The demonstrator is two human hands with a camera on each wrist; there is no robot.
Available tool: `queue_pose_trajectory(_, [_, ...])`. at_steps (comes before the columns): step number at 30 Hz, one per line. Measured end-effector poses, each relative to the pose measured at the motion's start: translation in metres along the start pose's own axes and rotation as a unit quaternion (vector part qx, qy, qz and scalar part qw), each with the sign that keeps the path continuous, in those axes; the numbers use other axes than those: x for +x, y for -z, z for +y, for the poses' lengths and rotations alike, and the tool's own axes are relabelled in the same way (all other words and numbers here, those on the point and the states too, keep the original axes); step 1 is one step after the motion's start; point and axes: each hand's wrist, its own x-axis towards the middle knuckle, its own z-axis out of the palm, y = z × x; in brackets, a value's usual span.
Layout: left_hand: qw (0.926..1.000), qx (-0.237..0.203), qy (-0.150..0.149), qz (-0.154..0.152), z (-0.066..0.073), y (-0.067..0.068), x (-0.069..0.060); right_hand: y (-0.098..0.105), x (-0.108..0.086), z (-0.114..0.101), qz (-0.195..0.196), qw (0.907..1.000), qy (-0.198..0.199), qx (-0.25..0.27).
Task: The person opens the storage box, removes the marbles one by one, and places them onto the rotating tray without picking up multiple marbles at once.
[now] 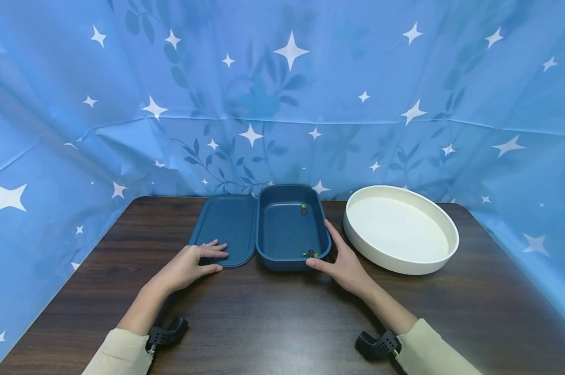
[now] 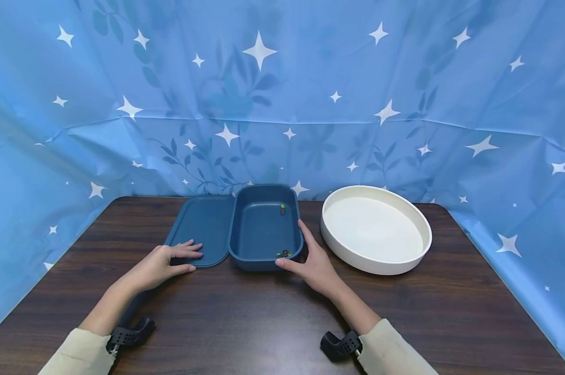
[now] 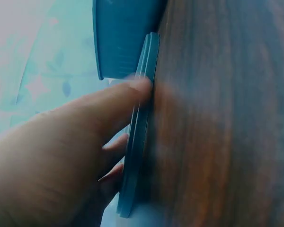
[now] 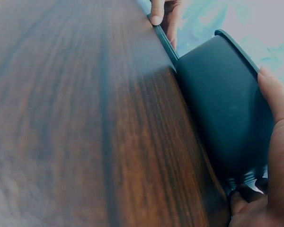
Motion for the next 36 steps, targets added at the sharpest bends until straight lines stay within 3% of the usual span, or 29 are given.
queue_pose_trajectory(4, [0.9998,-0.006,0.014,0.013,0.012,0.0,0.003,0.0,0.0,0.0,-0.003,1.0,-0.002,0.0])
queue_pose_trajectory(9, [0.9964,-0.039,0.043,0.062,0.046,-0.007,0.017,0.002,0.001,0.001,0.0,0.9999,-0.008,-0.009])
queue_pose_trajectory(12, [0.9891,-0.101,0.078,0.074,0.066,-0.017,0.033,0.003,0.002,0.001,0.002,0.9998,-0.01,-0.014])
queue_pose_trajectory(15, [0.977,-0.171,0.109,0.065,0.081,-0.03,0.049,0.003,0.001,0.001,0.004,0.9999,-0.005,-0.012])
queue_pose_trajectory(18, [0.9697,-0.203,0.121,0.063,0.091,-0.044,0.062,0.001,0.0,0.002,0.01,0.9999,0.001,-0.01])
queue_pose_trajectory(24, [0.9689,-0.192,0.126,0.092,0.108,-0.056,0.071,-0.004,-0.002,0.001,0.044,0.9989,0.013,0.006])
queue_pose_trajectory(36, [0.9699,-0.17,0.135,0.11,0.119,-0.046,0.068,-0.006,-0.009,-0.002,0.115,0.9921,0.036,0.034])
